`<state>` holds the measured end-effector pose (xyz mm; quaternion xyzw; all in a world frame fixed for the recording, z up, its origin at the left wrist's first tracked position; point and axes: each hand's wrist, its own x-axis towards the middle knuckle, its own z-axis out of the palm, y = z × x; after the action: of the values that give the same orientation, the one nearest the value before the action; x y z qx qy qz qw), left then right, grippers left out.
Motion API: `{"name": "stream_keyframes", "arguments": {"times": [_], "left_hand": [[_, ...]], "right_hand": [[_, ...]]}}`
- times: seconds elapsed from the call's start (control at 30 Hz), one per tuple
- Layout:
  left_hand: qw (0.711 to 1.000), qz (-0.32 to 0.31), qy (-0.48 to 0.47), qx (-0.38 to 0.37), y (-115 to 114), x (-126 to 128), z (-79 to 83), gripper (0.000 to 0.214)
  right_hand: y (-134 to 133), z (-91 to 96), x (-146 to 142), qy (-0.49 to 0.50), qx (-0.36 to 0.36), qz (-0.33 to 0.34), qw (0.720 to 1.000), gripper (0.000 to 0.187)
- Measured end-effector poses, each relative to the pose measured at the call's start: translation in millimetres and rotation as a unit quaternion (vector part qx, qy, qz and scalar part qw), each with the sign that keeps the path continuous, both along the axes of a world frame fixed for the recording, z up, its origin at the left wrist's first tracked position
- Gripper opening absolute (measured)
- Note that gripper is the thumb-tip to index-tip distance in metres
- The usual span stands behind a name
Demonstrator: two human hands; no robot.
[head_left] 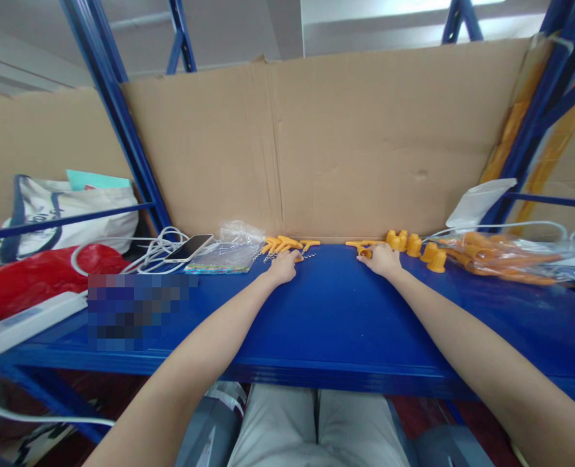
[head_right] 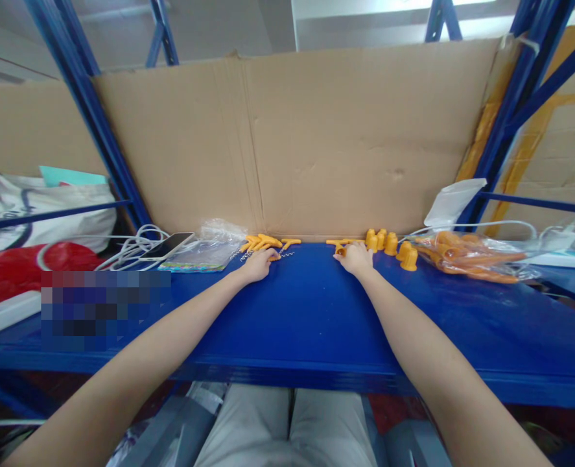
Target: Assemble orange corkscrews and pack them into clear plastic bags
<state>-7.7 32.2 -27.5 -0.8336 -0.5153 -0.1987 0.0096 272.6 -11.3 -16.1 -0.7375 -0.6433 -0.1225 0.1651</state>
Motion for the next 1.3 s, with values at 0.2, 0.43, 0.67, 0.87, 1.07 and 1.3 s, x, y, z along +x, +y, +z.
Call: {"name": "stream_keyframes", "arguments": {"times": [0.2,0.43,0.67,0.87,1.07,1.3], "left_hand": [[0.999,0.031,-0.014,0.007,-9,2,5.9,0.039],[0.999,0.005,-0.018,0.036,-13,7,7.2,0.033],[0.998,-0.032,-0.013,0.044,-11,7,4.7,0.028],[0.999,-0.038,-0.012,0.037,-11,7,5.2,0.023],[0.999,-0.041,0.008,0.019,-14,8,6.9,0.027],[0.999,-0.039,-0.003,0.019,-16,8,8.4,0.026]], "right_hand": [[11,-4.6,11,-0.01,0.003,0.083,0.996,0.027],[19,-11.6,19,0.02,0.039,0.114,0.993,0.031],[16,-12.6,14,0.041,0.019,0.067,0.997,0.049],[15,-13.1,15,0.065,0.012,0.07,0.995,0.049],[13,-9.9,14,0.078,0.005,0.074,0.994,0.049],[12,2.1,33,0.102,0.093,0.025,0.99,0.053]]}}
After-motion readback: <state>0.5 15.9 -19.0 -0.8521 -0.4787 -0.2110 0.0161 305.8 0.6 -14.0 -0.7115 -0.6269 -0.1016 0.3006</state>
